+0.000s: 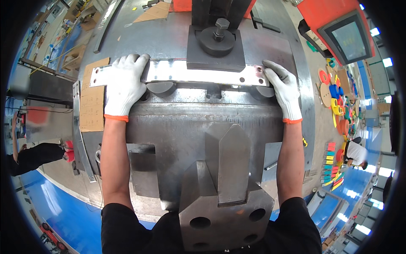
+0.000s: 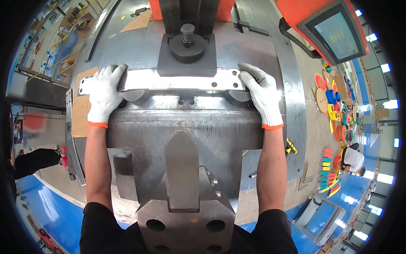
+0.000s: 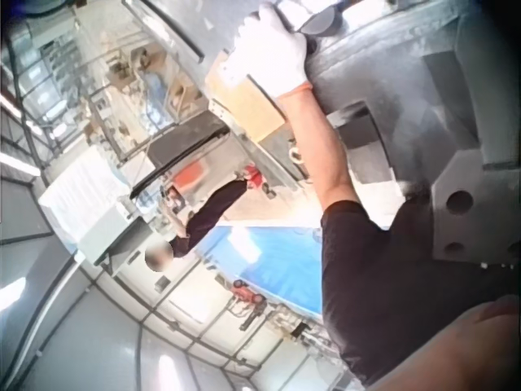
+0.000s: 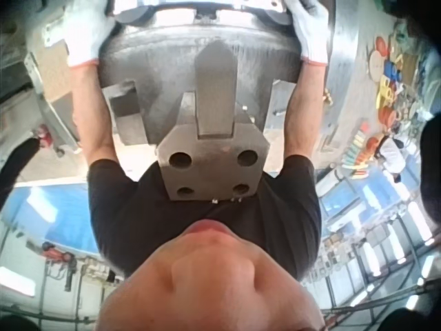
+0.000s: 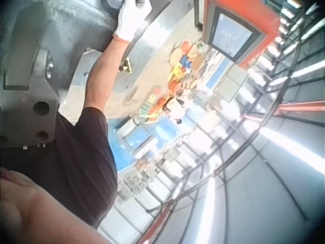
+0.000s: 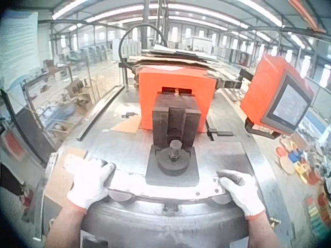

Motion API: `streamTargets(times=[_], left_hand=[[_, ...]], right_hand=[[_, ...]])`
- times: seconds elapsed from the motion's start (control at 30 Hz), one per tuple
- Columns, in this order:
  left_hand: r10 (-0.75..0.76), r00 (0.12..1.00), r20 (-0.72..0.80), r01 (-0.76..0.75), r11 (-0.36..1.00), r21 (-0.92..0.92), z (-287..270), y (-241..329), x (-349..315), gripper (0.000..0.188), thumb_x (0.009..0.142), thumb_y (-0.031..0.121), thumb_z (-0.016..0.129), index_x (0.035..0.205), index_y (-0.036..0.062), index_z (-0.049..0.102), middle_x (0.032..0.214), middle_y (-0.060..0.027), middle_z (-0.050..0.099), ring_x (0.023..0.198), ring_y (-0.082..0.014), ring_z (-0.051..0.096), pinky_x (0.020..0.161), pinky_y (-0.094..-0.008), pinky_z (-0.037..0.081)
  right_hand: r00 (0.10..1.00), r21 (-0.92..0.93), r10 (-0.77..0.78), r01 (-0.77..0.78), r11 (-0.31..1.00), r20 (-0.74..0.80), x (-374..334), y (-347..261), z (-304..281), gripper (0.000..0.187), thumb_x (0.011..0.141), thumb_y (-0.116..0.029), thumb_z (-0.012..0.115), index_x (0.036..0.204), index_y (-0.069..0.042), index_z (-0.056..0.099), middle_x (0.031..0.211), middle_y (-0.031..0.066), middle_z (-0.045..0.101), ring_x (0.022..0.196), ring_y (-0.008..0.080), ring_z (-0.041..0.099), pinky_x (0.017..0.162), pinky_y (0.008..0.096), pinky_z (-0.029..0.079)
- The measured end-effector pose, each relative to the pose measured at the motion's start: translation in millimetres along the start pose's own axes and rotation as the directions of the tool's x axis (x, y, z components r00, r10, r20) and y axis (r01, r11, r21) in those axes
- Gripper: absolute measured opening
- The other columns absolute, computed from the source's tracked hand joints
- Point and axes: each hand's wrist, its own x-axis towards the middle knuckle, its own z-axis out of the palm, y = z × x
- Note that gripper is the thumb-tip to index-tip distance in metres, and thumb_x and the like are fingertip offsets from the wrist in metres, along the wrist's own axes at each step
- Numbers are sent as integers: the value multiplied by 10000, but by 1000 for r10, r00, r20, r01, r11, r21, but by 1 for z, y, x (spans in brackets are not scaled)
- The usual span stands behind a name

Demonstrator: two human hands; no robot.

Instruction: The person aligns a long metal bracket on a machine table, uses a tape measure to check dimensions, and repeatedly adjusts the bracket's position. They also handle a small black cylindrical object and a piece of cardboard during the process.

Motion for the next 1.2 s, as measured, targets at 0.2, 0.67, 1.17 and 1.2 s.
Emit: streamTargets(times=[0.2,0.67,1.17,1.2], left_hand=[[-38,998,46,36,999,35,-3,2,-8,493,768,55,734,1256,119,694,1147,-138,714,1107,-340,674,1047,-461,495],[35,991,132,-34,999,-9,-24,-4,-10,685,741,26,709,1415,121,632,1273,-144,680,1210,-373,628,1045,-455,496],[-702,652,286,675,710,201,-2,-73,-330,858,890,475,825,1541,42,472,1398,-274,580,1272,-465,577,1064,-523,491],[-696,686,210,683,716,144,12,-72,-336,864,870,480,839,1517,30,484,1344,-264,602,1216,-461,597,1034,-524,501]], right_hand=[[1000,-46,-4,5,999,17,-4,-11,4,354,1007,-101,717,1332,41,722,1247,133,772,1121,152,703,1009,286,536],[997,-189,-76,74,979,-7,0,-1,-6,338,969,-106,715,1276,30,752,1198,110,783,1085,144,699,983,282,531],[932,245,104,-17,969,-347,-57,26,-40,463,1118,-226,576,1530,-16,548,1437,179,639,1220,252,651,1027,338,518],[930,262,112,-18,965,-350,-59,24,-41,467,1119,-235,572,1531,-18,548,1440,179,636,1219,254,647,1023,335,516]])
